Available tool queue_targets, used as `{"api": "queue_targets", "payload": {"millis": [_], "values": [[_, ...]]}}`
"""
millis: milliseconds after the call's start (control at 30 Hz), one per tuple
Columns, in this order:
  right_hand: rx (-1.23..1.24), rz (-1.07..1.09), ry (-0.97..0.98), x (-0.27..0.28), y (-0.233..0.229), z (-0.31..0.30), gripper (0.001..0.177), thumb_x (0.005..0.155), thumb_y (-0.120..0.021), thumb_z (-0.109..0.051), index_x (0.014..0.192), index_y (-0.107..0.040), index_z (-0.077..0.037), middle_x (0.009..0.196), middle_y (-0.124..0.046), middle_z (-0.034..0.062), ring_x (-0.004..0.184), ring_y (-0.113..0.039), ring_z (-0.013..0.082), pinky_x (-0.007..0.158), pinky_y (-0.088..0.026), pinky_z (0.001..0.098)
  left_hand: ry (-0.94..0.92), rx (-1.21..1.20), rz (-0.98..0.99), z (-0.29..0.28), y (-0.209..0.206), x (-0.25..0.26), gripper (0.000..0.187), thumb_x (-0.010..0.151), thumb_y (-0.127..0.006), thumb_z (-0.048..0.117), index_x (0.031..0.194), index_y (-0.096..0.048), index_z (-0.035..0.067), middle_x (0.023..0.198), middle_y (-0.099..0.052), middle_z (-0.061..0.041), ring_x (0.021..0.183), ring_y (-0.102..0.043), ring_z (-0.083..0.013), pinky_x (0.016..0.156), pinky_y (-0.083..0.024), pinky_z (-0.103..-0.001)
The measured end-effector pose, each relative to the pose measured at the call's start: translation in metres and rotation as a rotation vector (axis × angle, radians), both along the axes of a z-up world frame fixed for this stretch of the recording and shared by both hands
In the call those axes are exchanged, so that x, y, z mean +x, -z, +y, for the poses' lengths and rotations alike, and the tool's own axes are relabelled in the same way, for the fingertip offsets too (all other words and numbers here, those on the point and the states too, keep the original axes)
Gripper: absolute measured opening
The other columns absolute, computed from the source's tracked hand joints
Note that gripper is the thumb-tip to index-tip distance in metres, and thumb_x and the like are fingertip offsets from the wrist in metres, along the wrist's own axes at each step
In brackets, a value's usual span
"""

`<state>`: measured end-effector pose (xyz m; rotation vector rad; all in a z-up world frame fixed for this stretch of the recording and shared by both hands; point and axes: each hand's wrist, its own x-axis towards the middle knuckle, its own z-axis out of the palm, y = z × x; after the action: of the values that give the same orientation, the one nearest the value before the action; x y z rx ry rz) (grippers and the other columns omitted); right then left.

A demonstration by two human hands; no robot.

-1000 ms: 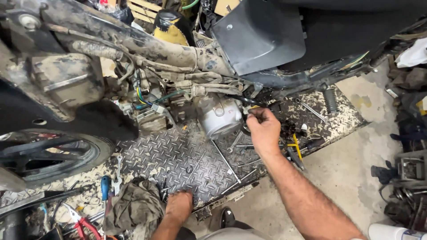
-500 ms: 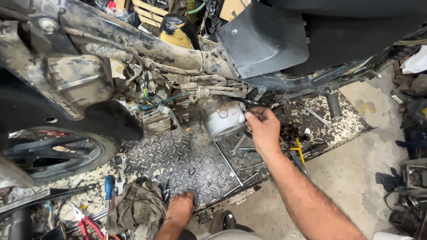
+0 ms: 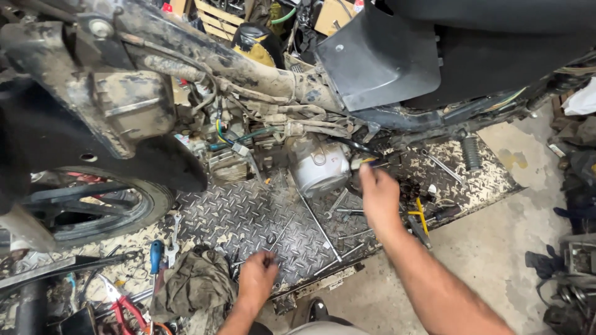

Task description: Cleaning a motorcycle engine cover with a rag and then reassembling it onto the engine block using a T-handle wrench.

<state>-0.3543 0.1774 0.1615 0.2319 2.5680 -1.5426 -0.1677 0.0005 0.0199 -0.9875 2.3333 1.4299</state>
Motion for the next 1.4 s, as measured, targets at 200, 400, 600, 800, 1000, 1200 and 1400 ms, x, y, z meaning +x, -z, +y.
{"api": "queue_targets", "payload": {"millis": [200,400,600,800,1000,1200,1400], "values": [[-0.116,0.228,-0.696,0.073,0.039,0.009,0.057,0.071,-0.079,-0.015,0.125,-0.061,-0.012,0.107,-0.067,0.0079,0.090,-0.066,0.0142,0.085,-0.056,0.0312,-0.318,0.613,0.247,0.018,-0.141,-0.037,0.020,0.082,-0.062,0.000,0.101,-0.067,0.002,0.093,-0.067,-0.010,0.084,-0.061,-0.0209,0.082,-0.053,-0.033],[-0.357,0.216,-0.501,0.072,-0.010,-0.016,0.038,0.070,-0.077,0.000,0.108,-0.071,-0.005,0.082,-0.072,0.0070,0.075,-0.064,0.0109,0.073,-0.056,0.0292,-0.316,0.622,0.632,0.024,-0.147,-0.066,0.028,0.070,-0.074,0.002,0.097,-0.072,-0.002,0.073,-0.065,-0.009,0.066,-0.062,-0.0135,0.057,-0.051,-0.025],[-0.243,0.309,-0.498,0.034,-0.002,-0.012,0.032,0.070,-0.069,0.006,0.101,-0.070,-0.003,0.075,-0.064,0.0116,0.065,-0.062,0.0158,0.061,-0.054,0.0303,-0.356,0.716,0.735,0.019,-0.123,-0.084,0.034,0.077,-0.072,0.002,0.108,-0.061,-0.007,0.084,-0.067,-0.011,0.073,-0.066,-0.0137,0.062,-0.056,-0.022],[-0.243,0.390,-0.490,0.029,-0.057,-0.025,0.043,0.074,-0.061,0.009,0.117,-0.061,0.005,0.079,-0.059,0.0115,0.063,-0.061,0.0155,0.060,-0.052,0.0307,-0.494,0.858,0.690,0.004,-0.124,-0.091,0.030,0.086,-0.060,0.002,0.116,-0.058,-0.004,0.088,-0.062,-0.014,0.069,-0.071,-0.0293,0.058,-0.062,-0.034],[-0.342,0.443,-0.306,0.008,-0.048,-0.054,0.031,0.077,-0.069,0.001,0.106,-0.058,0.006,0.084,-0.064,0.0144,0.067,-0.067,0.0151,0.061,-0.055,0.0263,-0.426,0.750,0.736,0.003,-0.111,-0.122,0.045,0.084,-0.059,-0.005,0.129,-0.051,-0.004,0.083,-0.060,-0.013,0.065,-0.069,-0.0222,0.057,-0.062,-0.029],[-0.358,0.543,-0.296,0.002,-0.036,-0.066,0.026,0.079,-0.067,0.005,0.103,-0.058,0.009,0.086,-0.063,0.0180,0.074,-0.070,0.0198,0.066,-0.058,0.0295,-0.474,0.517,0.795,0.003,-0.088,-0.124,0.023,0.072,-0.075,0.001,0.095,-0.074,0.004,0.072,-0.065,-0.007,0.061,-0.066,-0.0123,0.051,-0.057,-0.022],[-0.335,0.571,-0.308,-0.007,-0.027,-0.067,0.025,0.081,-0.069,0.001,0.103,-0.060,0.008,0.085,-0.063,0.0193,0.076,-0.070,0.0218,0.064,-0.057,0.0304,-0.497,0.415,0.853,-0.003,-0.090,-0.123,0.025,0.066,-0.082,0.007,0.091,-0.076,0.009,0.064,-0.064,-0.002,0.057,-0.058,-0.0061,0.050,-0.050,-0.019]]}}
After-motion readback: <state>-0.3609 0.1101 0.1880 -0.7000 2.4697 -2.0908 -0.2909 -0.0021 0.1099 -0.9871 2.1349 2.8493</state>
